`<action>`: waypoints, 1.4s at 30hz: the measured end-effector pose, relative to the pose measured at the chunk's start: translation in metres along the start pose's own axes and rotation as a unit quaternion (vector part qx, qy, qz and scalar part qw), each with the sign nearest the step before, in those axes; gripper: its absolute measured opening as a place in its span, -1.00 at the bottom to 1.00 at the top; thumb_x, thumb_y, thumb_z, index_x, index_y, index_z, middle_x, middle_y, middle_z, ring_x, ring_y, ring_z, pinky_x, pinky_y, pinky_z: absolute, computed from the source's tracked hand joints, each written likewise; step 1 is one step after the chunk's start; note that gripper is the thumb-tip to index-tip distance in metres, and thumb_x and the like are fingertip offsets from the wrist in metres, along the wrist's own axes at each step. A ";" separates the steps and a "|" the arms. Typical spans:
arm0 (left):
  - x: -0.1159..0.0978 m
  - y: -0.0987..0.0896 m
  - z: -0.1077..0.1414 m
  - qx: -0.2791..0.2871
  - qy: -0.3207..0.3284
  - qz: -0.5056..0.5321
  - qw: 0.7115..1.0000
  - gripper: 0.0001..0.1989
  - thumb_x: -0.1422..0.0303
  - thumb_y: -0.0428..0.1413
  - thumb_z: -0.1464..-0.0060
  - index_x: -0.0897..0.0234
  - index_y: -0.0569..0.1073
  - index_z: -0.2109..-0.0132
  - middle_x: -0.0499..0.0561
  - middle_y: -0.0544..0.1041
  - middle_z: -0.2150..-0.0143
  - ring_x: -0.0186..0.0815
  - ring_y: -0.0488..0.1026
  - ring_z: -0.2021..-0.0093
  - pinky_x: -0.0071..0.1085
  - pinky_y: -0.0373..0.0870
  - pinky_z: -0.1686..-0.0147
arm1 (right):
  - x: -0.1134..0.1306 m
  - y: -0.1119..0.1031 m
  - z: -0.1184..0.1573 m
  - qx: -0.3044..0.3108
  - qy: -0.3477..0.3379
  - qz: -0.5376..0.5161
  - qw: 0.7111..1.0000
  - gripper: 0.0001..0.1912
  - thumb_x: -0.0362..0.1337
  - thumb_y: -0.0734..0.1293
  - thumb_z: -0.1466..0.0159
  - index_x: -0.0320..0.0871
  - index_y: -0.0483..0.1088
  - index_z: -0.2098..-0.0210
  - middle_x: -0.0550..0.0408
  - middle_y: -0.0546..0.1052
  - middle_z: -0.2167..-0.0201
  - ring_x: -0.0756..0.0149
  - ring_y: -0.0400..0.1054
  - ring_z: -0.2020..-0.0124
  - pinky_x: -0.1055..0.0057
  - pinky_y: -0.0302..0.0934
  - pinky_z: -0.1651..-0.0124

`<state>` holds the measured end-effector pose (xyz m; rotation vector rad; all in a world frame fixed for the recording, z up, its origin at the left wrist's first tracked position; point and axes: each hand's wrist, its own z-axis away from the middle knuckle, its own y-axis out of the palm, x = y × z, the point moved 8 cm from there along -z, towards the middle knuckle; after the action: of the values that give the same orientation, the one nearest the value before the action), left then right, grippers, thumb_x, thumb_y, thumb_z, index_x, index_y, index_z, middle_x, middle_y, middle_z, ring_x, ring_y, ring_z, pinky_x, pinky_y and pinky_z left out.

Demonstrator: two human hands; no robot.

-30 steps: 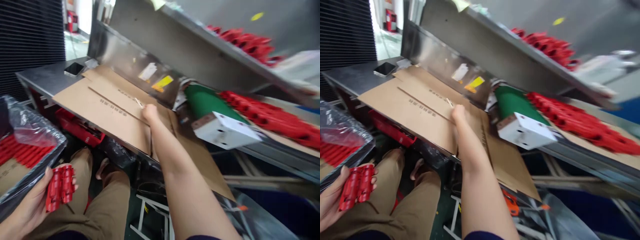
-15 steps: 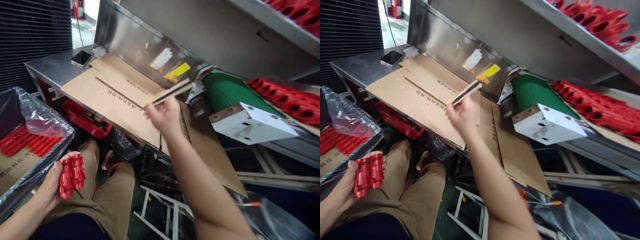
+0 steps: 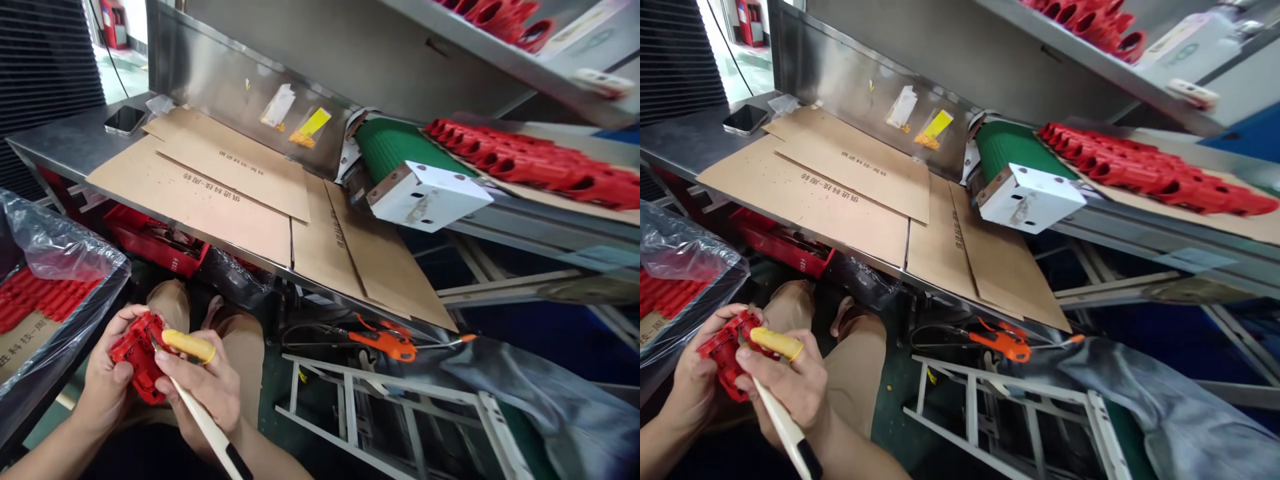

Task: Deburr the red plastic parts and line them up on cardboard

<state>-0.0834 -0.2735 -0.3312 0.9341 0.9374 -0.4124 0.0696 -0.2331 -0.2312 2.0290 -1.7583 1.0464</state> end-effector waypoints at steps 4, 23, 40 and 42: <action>-0.004 0.006 0.007 -0.016 0.011 0.000 1.000 -0.11 -0.19 0.57 0.46 0.15 0.62 -0.02 0.07 0.69 0.06 -0.07 0.64 0.14 -0.33 0.62 0.12 | 0.005 0.004 0.000 -0.008 -0.027 0.022 0.999 -0.68 -0.30 0.30 -0.55 -0.21 0.51 -0.23 -0.18 0.73 0.09 0.13 0.60 0.18 0.11 0.61 0.13; -0.009 0.009 0.010 -0.003 0.020 -0.029 0.999 -0.12 -0.20 0.56 0.43 0.13 0.61 -0.03 0.06 0.69 0.10 -0.08 0.63 0.18 -0.31 0.60 0.13 | 0.009 0.007 0.008 -0.011 -0.026 0.032 0.999 -0.69 -0.31 0.28 -0.55 -0.25 0.50 -0.21 -0.18 0.72 0.08 0.14 0.64 0.14 0.13 0.62 0.05; -0.008 0.008 0.009 -0.021 0.026 -0.039 0.999 -0.10 -0.18 0.57 0.47 0.17 0.62 -0.02 0.09 0.69 0.08 -0.05 0.62 0.17 -0.30 0.59 0.14 | 0.007 0.008 0.010 -0.015 -0.020 0.039 0.999 -0.69 -0.35 0.27 -0.54 -0.25 0.49 -0.21 -0.17 0.72 0.07 0.15 0.64 0.13 0.13 0.61 0.01; -0.008 0.007 0.009 -0.027 0.023 -0.037 0.999 -0.07 -0.19 0.57 0.50 0.19 0.61 -0.02 0.10 0.70 0.10 -0.04 0.62 0.18 -0.29 0.59 0.15 | 0.008 0.007 0.009 -0.011 -0.022 0.040 0.999 -0.67 -0.35 0.27 -0.54 -0.25 0.48 -0.23 -0.17 0.73 0.06 0.14 0.64 0.14 0.12 0.61 0.03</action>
<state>-0.0788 -0.2773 -0.3186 0.8646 1.0228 -0.4282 0.0659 -0.2466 -0.2343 1.9988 -1.8787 1.0077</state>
